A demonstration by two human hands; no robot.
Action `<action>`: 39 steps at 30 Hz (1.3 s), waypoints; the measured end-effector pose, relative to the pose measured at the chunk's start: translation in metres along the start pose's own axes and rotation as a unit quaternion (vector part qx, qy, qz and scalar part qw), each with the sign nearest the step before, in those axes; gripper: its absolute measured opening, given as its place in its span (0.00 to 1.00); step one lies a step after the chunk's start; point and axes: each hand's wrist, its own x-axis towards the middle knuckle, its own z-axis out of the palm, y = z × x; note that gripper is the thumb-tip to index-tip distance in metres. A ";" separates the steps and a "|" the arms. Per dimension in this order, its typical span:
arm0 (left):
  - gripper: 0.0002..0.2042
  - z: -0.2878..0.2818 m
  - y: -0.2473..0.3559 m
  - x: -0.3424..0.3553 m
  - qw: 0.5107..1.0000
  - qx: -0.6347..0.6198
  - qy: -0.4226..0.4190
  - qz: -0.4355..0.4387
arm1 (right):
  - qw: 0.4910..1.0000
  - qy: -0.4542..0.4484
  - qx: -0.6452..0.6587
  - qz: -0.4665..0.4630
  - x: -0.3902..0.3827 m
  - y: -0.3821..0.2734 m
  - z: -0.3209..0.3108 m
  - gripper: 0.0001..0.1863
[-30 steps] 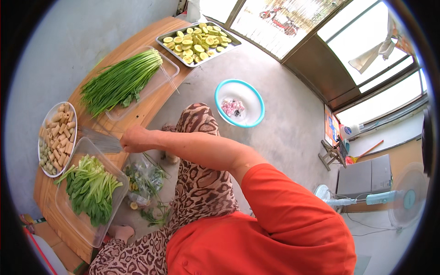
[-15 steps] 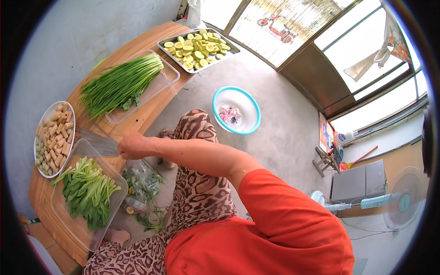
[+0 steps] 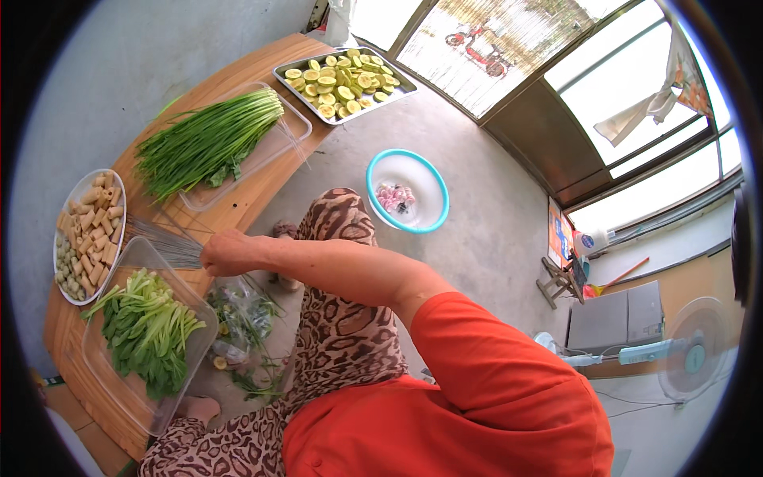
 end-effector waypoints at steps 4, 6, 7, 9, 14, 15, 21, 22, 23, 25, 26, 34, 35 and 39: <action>0.10 -0.001 0.001 -0.001 1.000 0.001 -0.004 0.000 | 1.000 0.001 0.001 -0.011 0.000 0.000 0.000 0.09; 0.10 -0.002 0.001 -0.001 1.000 0.003 -0.007 -0.001 | 1.000 0.001 0.007 -0.008 -0.001 0.000 -0.001 0.09; 0.10 -0.002 0.002 0.000 1.000 0.004 -0.007 0.002 | 1.000 0.001 0.011 -0.007 0.000 -0.001 -0.001 0.09; 0.11 -0.002 0.003 0.001 1.000 0.007 -0.008 0.000 | 1.000 -0.005 -0.002 -0.001 0.001 -0.004 -0.002 0.09; 0.11 -0.002 0.004 0.000 1.000 0.010 -0.011 0.003 | 1.000 -0.004 0.010 -0.004 -0.001 0.000 -0.001 0.09; 0.11 -0.002 0.005 -0.001 1.000 0.012 -0.008 0.002 | 1.000 -0.003 0.011 -0.007 0.000 -0.001 -0.001 0.09; 0.12 -0.006 0.010 -0.009 1.000 0.016 -0.005 0.006 | 1.000 0.015 -0.008 -0.006 0.002 0.013 0.011 0.08; 0.12 -0.008 0.012 -0.014 1.000 0.019 -0.006 0.009 | 1.000 0.016 -0.004 -0.007 0.005 0.017 0.018 0.08; 0.12 -0.010 0.017 -0.015 1.000 0.028 -0.008 0.009 | 1.000 0.003 -0.001 -0.008 0.008 0.014 0.018 0.08; 0.13 -0.015 0.023 -0.019 0.999 0.036 -0.010 0.013 | 1.000 -0.010 0.000 -0.015 0.009 0.006 0.007 0.08; 0.13 -0.017 0.027 -0.022 0.999 0.039 -0.008 0.017 | 1.000 -0.014 -0.004 -0.024 0.008 0.004 0.004 0.08; 0.14 -0.026 0.055 -0.039 0.998 0.066 -0.007 0.022 | 0.998 -0.024 0.042 -0.025 -0.001 -0.004 -0.009 0.09; 0.14 -0.027 0.059 -0.041 0.997 0.071 -0.007 0.021 | 0.998 -0.026 0.046 -0.025 -0.002 -0.004 -0.009 0.10; 0.14 -0.029 0.070 -0.045 0.996 0.083 -0.010 0.020 | 0.998 -0.052 0.045 -0.015 -0.002 -0.007 -0.012 0.10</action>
